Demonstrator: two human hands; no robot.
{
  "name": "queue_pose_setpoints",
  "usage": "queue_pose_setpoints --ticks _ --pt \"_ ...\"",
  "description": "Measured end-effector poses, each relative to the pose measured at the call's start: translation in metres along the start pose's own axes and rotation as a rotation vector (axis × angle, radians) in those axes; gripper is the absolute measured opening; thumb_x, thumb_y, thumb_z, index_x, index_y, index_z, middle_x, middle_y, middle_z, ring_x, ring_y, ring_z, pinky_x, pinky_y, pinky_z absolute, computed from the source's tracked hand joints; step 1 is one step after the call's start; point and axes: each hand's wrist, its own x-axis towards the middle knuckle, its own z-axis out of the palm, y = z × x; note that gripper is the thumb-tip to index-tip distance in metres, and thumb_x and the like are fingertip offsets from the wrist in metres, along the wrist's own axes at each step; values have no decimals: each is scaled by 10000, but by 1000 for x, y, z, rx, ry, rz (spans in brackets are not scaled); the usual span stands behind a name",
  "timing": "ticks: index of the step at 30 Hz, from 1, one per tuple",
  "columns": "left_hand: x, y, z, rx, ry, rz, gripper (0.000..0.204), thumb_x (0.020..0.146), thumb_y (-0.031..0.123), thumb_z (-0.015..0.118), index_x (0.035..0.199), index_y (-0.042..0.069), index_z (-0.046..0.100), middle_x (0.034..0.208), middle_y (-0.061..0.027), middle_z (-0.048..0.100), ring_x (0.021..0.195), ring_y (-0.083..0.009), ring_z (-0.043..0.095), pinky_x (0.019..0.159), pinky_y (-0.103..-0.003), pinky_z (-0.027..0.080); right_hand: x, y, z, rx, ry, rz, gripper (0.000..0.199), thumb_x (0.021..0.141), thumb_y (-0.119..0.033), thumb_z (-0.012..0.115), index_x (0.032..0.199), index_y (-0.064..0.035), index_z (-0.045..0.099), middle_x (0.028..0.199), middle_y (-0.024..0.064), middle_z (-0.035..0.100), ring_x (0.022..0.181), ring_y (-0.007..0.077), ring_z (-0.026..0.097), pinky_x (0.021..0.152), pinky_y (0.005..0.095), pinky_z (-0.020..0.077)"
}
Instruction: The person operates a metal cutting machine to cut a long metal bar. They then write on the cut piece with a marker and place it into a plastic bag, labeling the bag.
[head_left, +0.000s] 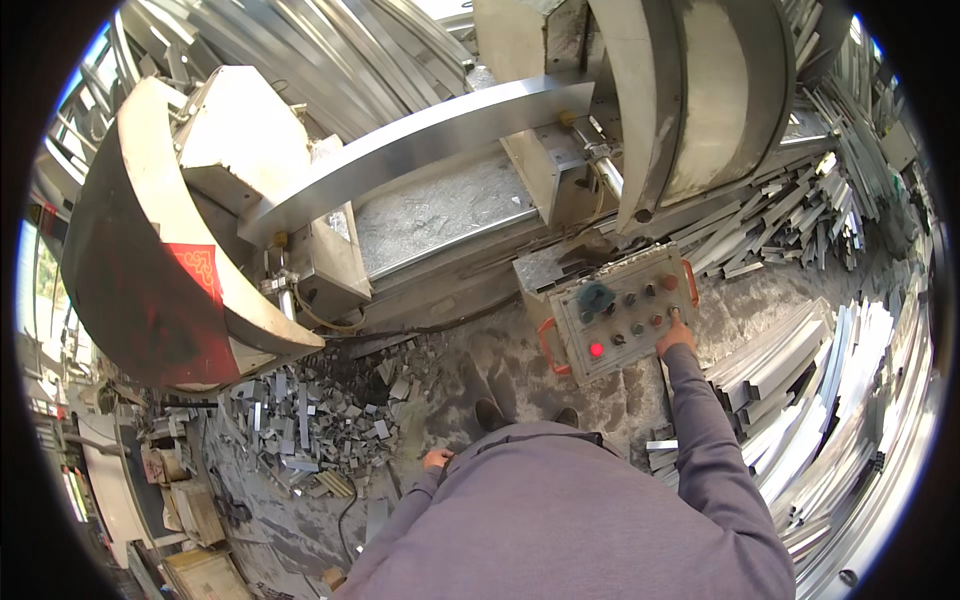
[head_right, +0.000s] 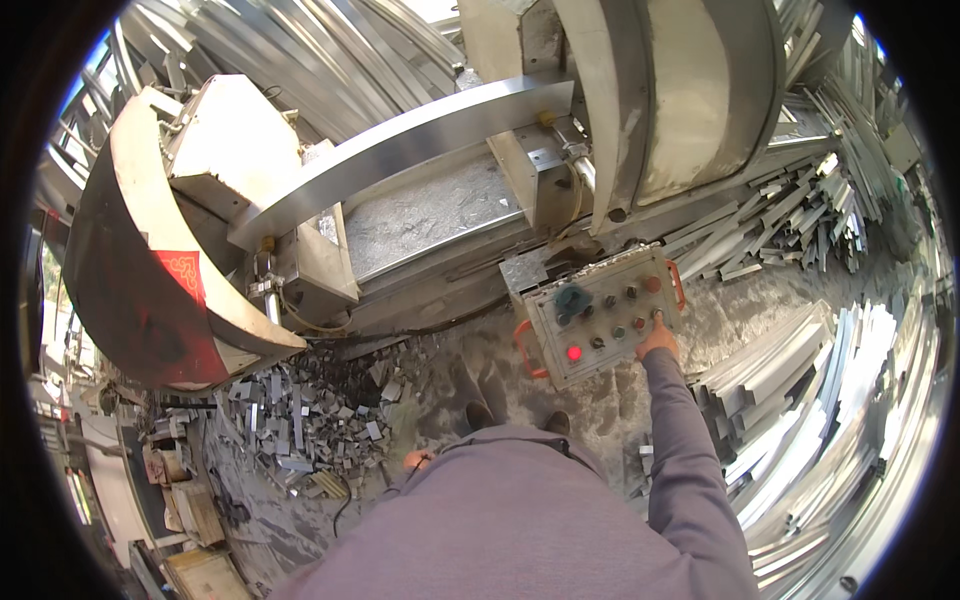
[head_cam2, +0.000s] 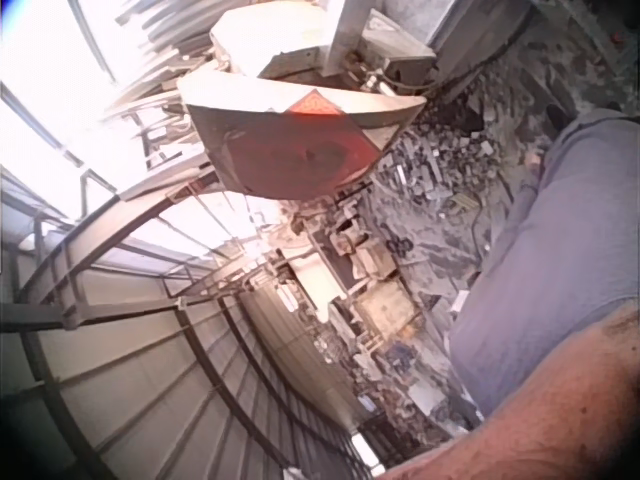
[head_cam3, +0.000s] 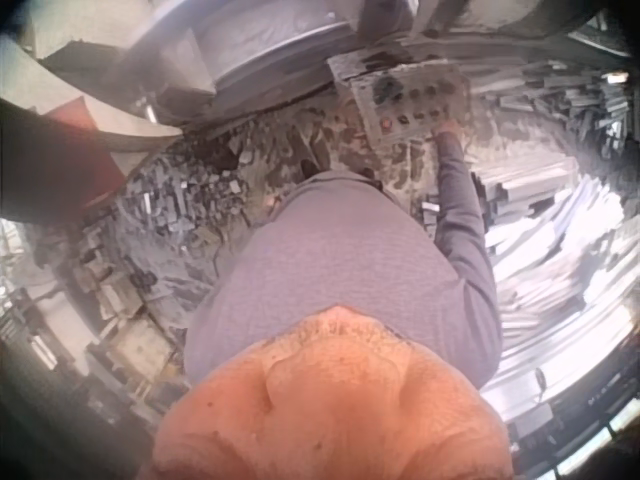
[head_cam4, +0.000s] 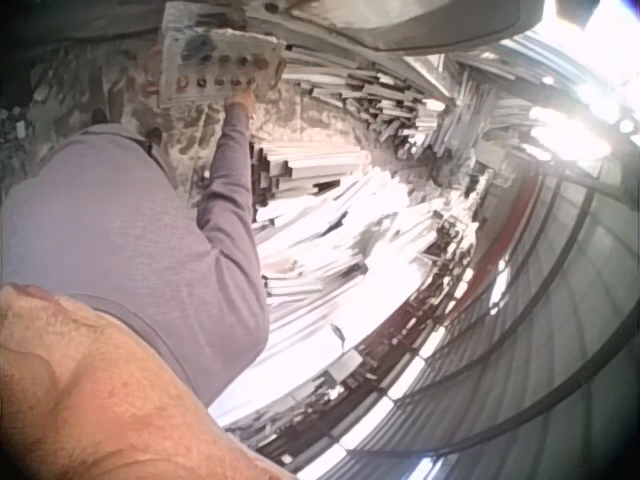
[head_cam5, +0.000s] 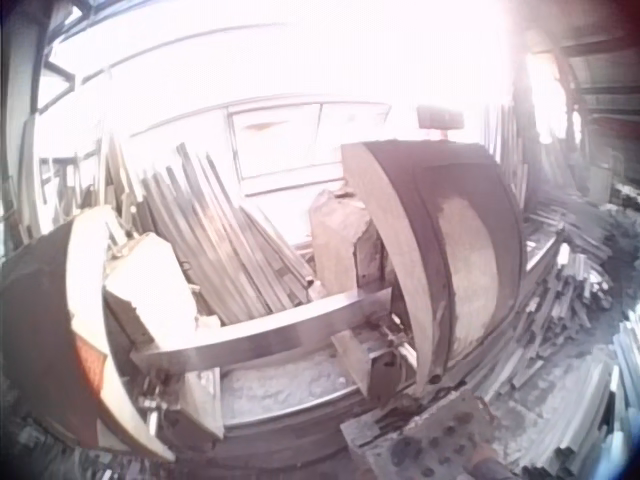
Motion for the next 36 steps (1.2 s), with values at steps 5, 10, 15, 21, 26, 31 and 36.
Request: queue_pose_setpoints --ticks 5,10,15,21,26,31,36 --pt "-9 -3 9 154 103 -98 227 936 387 757 995 212 888 1039 -136 829 1041 -375 779 960 -478 605 15 9 19 77 -7 -54 986 884 -184 774 1764 -170 331 1425 247 726 1299 420 715 1091 480 569" --pt "-18 5 6 -155 76 -94 222 940 310 700 931 162 864 1007 -115 841 1021 -341 792 926 -451 614 25 16 36 76 116 -142 930 886 -200 760 1731 -96 387 1413 284 717 1296 455 697 1070 492 566" --pt "-17 11 10 -27 108 -146 193 910 226 669 882 155 846 966 -78 845 955 -300 797 870 -421 612 20 12 28 93 105 -196 914 871 -135 730 1722 -80 402 1395 302 719 1298 467 687 1084 501 556" --pt "-18 9 18 -4 127 -157 191 873 177 665 887 164 855 971 -106 842 970 -316 800 886 -435 618 11 3 21 69 69 -154 928 856 -101 725 1725 -86 399 1418 301 706 1307 468 684 1092 508 553" --pt "-15 4 20 28 99 -176 200 878 179 664 895 164 862 984 -113 843 994 -311 804 905 -428 619 10 4 21 69 72 -132 925 871 -111 724 1734 -109 391 1416 287 713 1304 466 687 1093 515 552" --pt "-11 -11 21 -74 81 -78 187 930 319 752 975 162 843 1014 -164 812 947 -390 765 862 -487 593 10 2 21 -11 77 -144 948 883 -121 731 1754 -155 358 1400 271 728 1283 445 707 1075 502 565" --pt "-17 -17 26 -24 112 -42 185 937 330 748 983 187 856 997 -142 819 937 -364 775 854 -479 598 14 3 22 -38 45 -123 971 877 -145 748 1761 -178 347 1356 264 751 1245 427 737 1056 508 579"
